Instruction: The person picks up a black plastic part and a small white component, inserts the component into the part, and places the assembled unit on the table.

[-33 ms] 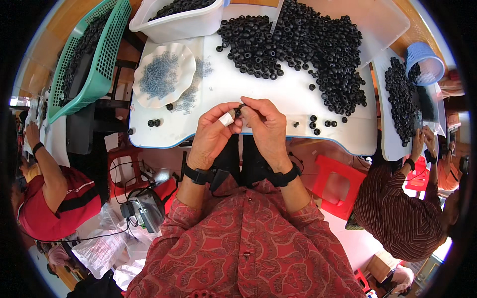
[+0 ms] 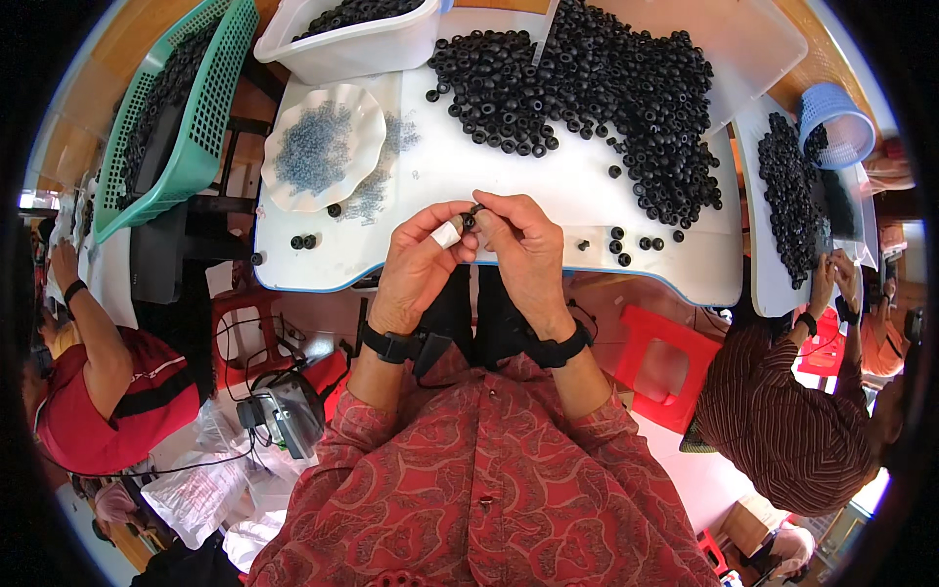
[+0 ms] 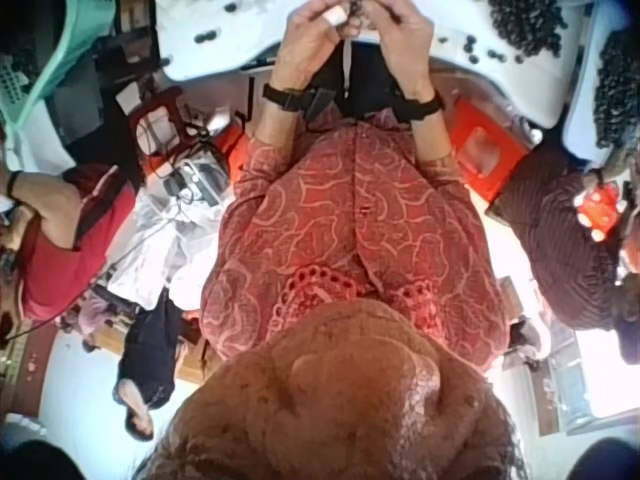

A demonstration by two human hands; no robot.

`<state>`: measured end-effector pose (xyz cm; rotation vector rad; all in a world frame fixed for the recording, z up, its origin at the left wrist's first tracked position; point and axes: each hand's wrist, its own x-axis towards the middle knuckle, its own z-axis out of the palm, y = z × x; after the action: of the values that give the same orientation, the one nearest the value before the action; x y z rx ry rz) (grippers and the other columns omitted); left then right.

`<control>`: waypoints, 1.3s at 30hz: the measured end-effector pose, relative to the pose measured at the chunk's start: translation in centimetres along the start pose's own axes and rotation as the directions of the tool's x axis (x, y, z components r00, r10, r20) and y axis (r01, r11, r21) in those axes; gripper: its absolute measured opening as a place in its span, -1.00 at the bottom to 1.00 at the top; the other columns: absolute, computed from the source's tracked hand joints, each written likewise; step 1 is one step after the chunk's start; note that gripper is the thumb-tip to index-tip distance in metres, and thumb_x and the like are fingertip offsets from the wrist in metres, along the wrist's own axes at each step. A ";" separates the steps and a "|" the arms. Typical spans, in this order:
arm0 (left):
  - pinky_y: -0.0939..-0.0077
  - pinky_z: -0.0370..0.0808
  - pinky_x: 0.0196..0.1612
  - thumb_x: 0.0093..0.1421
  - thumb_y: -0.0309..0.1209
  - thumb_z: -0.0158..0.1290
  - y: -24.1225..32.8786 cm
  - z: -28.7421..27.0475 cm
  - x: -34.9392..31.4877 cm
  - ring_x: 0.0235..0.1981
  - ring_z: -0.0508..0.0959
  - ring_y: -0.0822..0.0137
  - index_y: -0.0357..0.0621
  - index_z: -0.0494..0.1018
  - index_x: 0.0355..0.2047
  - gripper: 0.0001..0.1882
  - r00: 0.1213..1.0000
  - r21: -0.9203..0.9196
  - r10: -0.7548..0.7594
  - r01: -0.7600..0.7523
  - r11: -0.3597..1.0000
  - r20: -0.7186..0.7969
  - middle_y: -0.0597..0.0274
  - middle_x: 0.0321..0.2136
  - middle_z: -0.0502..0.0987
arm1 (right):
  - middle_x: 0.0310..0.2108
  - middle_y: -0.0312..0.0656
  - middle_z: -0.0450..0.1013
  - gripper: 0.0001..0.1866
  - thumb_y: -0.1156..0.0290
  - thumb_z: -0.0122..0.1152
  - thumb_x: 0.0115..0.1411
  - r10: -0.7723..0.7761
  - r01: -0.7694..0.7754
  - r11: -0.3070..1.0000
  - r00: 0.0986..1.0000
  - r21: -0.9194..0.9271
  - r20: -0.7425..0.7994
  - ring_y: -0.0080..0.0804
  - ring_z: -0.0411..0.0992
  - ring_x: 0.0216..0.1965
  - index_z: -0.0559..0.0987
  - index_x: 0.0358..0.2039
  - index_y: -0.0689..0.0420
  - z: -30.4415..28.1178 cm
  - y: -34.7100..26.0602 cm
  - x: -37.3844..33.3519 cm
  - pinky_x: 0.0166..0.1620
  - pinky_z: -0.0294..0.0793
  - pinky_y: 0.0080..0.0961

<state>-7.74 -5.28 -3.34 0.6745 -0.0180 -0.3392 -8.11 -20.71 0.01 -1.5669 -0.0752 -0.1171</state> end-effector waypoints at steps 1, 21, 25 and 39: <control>0.45 0.60 -0.16 0.36 -0.53 0.00 0.0 0.0 0.0 -0.27 0.59 0.37 -0.35 0.47 0.04 -0.72 1.000 -0.008 0.003 -0.003 1.000 0.008 0.12 -0.18 0.58 | -0.29 -0.29 0.56 -0.78 0.58 0.20 0.29 0.000 0.000 1.000 1.000 -0.001 0.000 -0.63 0.48 -0.32 0.61 -0.05 0.23 -0.1 0.1 0.0 -0.27 0.47 -0.69; 0.51 0.62 -0.18 0.33 -0.55 0.03 0.0 0.1 -0.1 -0.29 0.63 0.34 -0.35 0.48 0.04 -0.71 0.998 -0.090 0.013 -0.018 0.996 -0.056 0.13 -0.22 0.60 | -0.22 -0.28 0.45 -0.88 0.58 0.21 0.28 -0.043 0.042 0.999 0.999 0.007 0.006 -0.61 0.44 -0.33 0.61 -0.17 0.26 0.6 -0.2 -0.3 -0.26 0.46 -0.67; 0.49 0.63 -0.17 0.32 -0.56 0.04 0.1 0.2 0.0 -0.29 0.63 0.34 -0.36 0.48 0.04 -0.71 0.998 -0.091 0.021 -0.026 0.996 -0.055 0.14 -0.22 0.59 | -0.22 -0.27 0.44 -0.88 0.58 0.21 0.28 -0.052 0.052 0.998 0.999 -0.022 0.002 -0.59 0.44 -0.31 0.61 -0.18 0.26 0.7 -0.4 -0.3 -0.25 0.46 -0.66; 0.48 0.64 -0.16 0.32 -0.56 0.04 -0.2 0.1 0.0 -0.30 0.64 0.34 -0.35 0.49 0.03 -0.72 0.998 -0.079 0.031 -0.036 0.996 -0.062 0.16 -0.23 0.60 | -0.22 -0.22 0.45 -0.88 0.64 0.22 0.25 -0.110 0.108 0.993 0.993 -0.048 -0.033 -0.54 0.49 -0.30 0.61 -0.19 0.28 1.0 0.0 -0.2 -0.24 0.51 -0.64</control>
<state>-7.81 -5.48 -3.33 0.6040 0.0417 -0.2860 -8.27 -19.71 0.00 -1.6060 -0.1313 -0.2339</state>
